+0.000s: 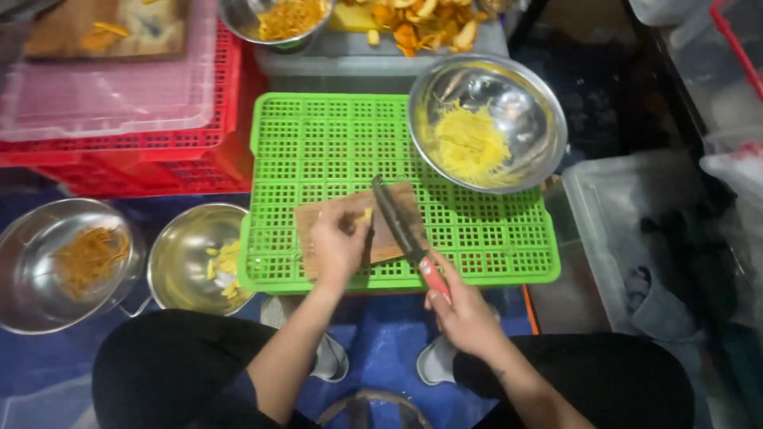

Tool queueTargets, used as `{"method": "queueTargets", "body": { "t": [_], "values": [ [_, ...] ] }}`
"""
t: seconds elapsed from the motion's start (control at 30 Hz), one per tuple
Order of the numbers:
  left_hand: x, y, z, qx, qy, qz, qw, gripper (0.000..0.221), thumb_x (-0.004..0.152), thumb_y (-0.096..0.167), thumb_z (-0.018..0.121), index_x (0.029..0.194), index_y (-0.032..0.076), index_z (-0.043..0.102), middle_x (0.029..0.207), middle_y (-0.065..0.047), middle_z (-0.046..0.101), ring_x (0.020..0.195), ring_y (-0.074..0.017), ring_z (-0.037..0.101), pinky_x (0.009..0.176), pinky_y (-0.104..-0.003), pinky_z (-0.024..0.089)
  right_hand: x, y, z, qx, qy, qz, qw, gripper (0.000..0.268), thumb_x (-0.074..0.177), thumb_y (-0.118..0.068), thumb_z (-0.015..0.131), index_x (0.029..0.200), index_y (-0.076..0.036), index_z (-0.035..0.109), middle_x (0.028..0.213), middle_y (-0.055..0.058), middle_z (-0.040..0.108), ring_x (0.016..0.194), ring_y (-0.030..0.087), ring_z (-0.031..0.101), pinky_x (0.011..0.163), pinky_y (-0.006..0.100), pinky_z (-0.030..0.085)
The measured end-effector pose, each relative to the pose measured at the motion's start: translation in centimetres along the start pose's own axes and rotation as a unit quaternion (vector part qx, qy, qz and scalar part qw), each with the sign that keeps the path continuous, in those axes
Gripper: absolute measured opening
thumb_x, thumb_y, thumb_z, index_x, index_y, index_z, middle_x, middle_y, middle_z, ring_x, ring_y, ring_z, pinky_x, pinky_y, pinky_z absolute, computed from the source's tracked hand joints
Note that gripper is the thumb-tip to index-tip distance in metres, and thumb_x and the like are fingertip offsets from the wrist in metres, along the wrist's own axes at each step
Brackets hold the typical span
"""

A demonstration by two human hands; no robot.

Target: The person is julienning vegetables into fine strips using a knife on a wooden cutting board, then placing the strips into a bowl.

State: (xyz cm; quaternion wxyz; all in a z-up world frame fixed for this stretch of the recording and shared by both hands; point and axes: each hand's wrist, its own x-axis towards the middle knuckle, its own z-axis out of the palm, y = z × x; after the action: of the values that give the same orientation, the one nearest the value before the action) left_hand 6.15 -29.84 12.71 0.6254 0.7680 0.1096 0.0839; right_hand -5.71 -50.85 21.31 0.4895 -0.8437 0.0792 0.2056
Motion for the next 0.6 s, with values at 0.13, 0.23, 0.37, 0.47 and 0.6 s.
{"method": "queueTargets", "body": {
  "t": [0.13, 0.23, 0.37, 0.47, 0.6],
  "values": [
    [-1.6, 0.6, -0.7, 0.157, -0.019, 0.210, 0.965, 0.022, 0.071, 0.014, 0.093, 0.082, 0.008, 0.075, 0.086, -0.006, 0.074, 0.076, -0.0229, 0.068, 0.072, -0.036, 0.054, -0.5, 0.4, 1.6, -0.023, -0.034, -0.014, 0.999, 0.060, 0.092, -0.015, 0.049, 0.150, -0.023, 0.036, 0.088, -0.001, 0.072, 0.050, 0.017, 0.065, 0.059, 0.033, 0.055],
    [-1.7, 0.6, -1.0, 0.140, -0.044, 0.171, 0.974, 0.023, 0.071, 0.016, 0.093, 0.084, 0.006, 0.078, 0.087, -0.007, 0.075, 0.076, -0.0207, 0.070, 0.066, -0.032, 0.058, -0.5, 0.0, 2.4, -0.028, -0.055, -0.006, 0.998, 0.058, 0.092, -0.008, 0.048, 0.146, -0.019, 0.034, 0.096, 0.001, 0.068, 0.063, 0.018, 0.066, 0.066, 0.034, 0.055],
    [-1.9, 0.5, -1.3, 0.070, -0.052, 0.137, 0.987, 0.024, 0.071, 0.003, 0.089, 0.091, 0.006, 0.077, 0.095, -0.007, 0.075, 0.088, -0.0192, 0.074, 0.075, -0.029, 0.063, -0.5, -0.9, 2.1, -0.061, -0.030, 0.004, 0.998, 0.053, 0.094, -0.016, 0.049, 0.146, -0.022, 0.038, 0.102, 0.001, 0.074, 0.075, 0.021, 0.072, 0.075, 0.035, 0.052],
    [-2.3, 0.6, -0.9, 0.020, -0.076, 0.042, 0.996, 0.040, 0.072, -0.002, 0.087, 0.110, 0.002, 0.074, 0.111, -0.014, 0.072, 0.090, -0.0198, 0.076, 0.074, -0.029, 0.071, -0.8, -0.9, 2.0, -0.088, -0.025, 0.005, 0.996, 0.062, 0.095, -0.021, 0.047, 0.156, -0.025, 0.033, 0.104, 0.000, 0.076, 0.088, 0.025, 0.074, 0.082, 0.036, 0.052],
    [-2.1, 1.7, -1.4, 0.043, -0.086, 0.104, 0.990, 0.036, 0.073, -0.001, 0.085, 0.108, 0.000, 0.076, 0.119, -0.013, 0.072, 0.094, -0.0217, 0.076, 0.073, -0.025, 0.069, -1.0, -0.4, 2.6, -0.089, -0.024, -0.020, 0.996, 0.066, 0.098, -0.027, 0.045, 0.161, -0.026, 0.029, 0.105, 0.004, 0.076, 0.094, 0.024, 0.074, 0.085, 0.033, 0.050]
  ]
}}
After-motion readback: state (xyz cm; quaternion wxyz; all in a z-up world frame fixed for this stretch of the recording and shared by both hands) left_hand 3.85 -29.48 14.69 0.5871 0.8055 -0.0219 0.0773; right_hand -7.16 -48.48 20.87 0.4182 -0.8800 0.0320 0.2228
